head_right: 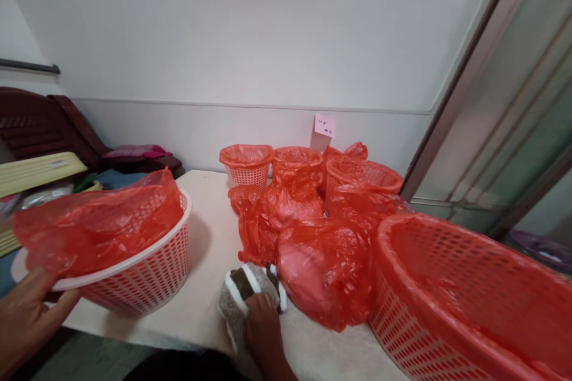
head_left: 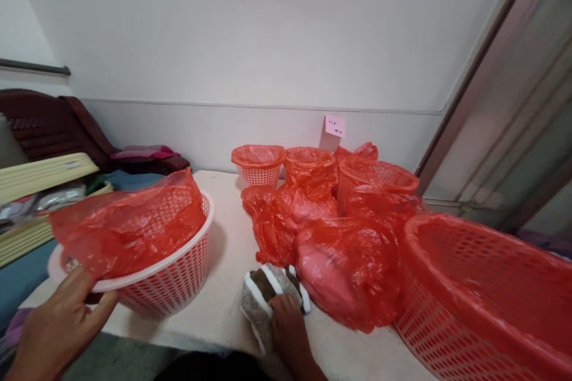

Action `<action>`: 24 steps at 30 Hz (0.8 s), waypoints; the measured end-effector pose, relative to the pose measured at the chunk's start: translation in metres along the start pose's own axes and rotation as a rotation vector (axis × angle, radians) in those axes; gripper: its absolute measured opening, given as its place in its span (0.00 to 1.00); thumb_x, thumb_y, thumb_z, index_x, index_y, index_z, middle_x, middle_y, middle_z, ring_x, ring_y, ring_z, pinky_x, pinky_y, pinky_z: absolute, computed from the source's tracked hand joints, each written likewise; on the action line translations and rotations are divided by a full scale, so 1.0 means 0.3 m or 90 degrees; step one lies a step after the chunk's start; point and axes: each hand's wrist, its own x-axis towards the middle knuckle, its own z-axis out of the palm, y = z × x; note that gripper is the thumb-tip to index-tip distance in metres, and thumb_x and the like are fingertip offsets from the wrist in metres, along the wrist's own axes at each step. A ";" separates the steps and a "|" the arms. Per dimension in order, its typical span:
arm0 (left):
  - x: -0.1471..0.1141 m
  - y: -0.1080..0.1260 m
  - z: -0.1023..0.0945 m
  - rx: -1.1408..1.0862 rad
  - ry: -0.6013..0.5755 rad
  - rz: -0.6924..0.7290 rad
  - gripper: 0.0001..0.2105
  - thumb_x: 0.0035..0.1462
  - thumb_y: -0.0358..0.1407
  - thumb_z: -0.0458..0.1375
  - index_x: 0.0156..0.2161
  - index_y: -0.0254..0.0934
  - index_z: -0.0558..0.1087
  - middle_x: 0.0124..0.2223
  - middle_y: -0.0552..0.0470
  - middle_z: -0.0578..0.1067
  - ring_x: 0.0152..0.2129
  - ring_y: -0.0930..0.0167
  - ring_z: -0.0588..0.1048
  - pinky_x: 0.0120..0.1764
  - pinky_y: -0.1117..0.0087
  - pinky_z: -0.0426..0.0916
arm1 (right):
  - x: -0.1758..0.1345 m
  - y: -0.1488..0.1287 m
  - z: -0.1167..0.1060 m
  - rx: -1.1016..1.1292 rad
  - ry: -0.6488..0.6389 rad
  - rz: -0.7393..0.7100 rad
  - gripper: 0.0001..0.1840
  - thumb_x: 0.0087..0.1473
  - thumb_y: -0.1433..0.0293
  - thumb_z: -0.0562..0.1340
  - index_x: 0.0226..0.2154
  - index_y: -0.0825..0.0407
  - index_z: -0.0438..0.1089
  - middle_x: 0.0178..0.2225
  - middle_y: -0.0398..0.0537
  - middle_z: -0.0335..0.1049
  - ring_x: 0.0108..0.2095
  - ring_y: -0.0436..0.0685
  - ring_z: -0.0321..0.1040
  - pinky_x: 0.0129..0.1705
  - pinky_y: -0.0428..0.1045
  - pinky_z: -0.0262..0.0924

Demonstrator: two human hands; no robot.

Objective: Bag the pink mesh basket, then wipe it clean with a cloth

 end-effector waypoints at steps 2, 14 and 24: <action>-0.003 0.038 -0.006 -0.017 0.048 0.011 0.08 0.46 0.50 0.51 0.27 0.51 0.60 0.25 0.59 0.67 0.24 0.61 0.72 0.25 0.64 0.57 | -0.001 -0.001 0.001 -0.018 0.001 -0.009 0.19 0.46 0.84 0.51 0.35 0.50 0.67 0.34 0.47 0.68 0.37 0.58 0.61 0.41 0.53 0.56; -0.057 0.030 0.003 0.054 0.070 0.095 0.06 0.55 0.37 0.50 0.28 0.43 0.57 0.28 0.56 0.62 0.25 0.69 0.67 0.28 0.69 0.58 | -0.001 -0.004 0.002 -0.087 0.027 -0.057 0.19 0.45 0.85 0.51 0.32 0.50 0.68 0.32 0.47 0.68 0.36 0.59 0.61 0.41 0.54 0.56; -0.048 -0.034 -0.020 0.008 0.036 0.110 0.07 0.53 0.41 0.51 0.29 0.42 0.64 0.28 0.56 0.67 0.24 0.69 0.70 0.28 0.69 0.62 | 0.000 -0.018 0.003 -0.127 0.013 -0.047 0.18 0.45 0.86 0.52 0.31 0.50 0.68 0.33 0.48 0.67 0.38 0.60 0.62 0.44 0.55 0.57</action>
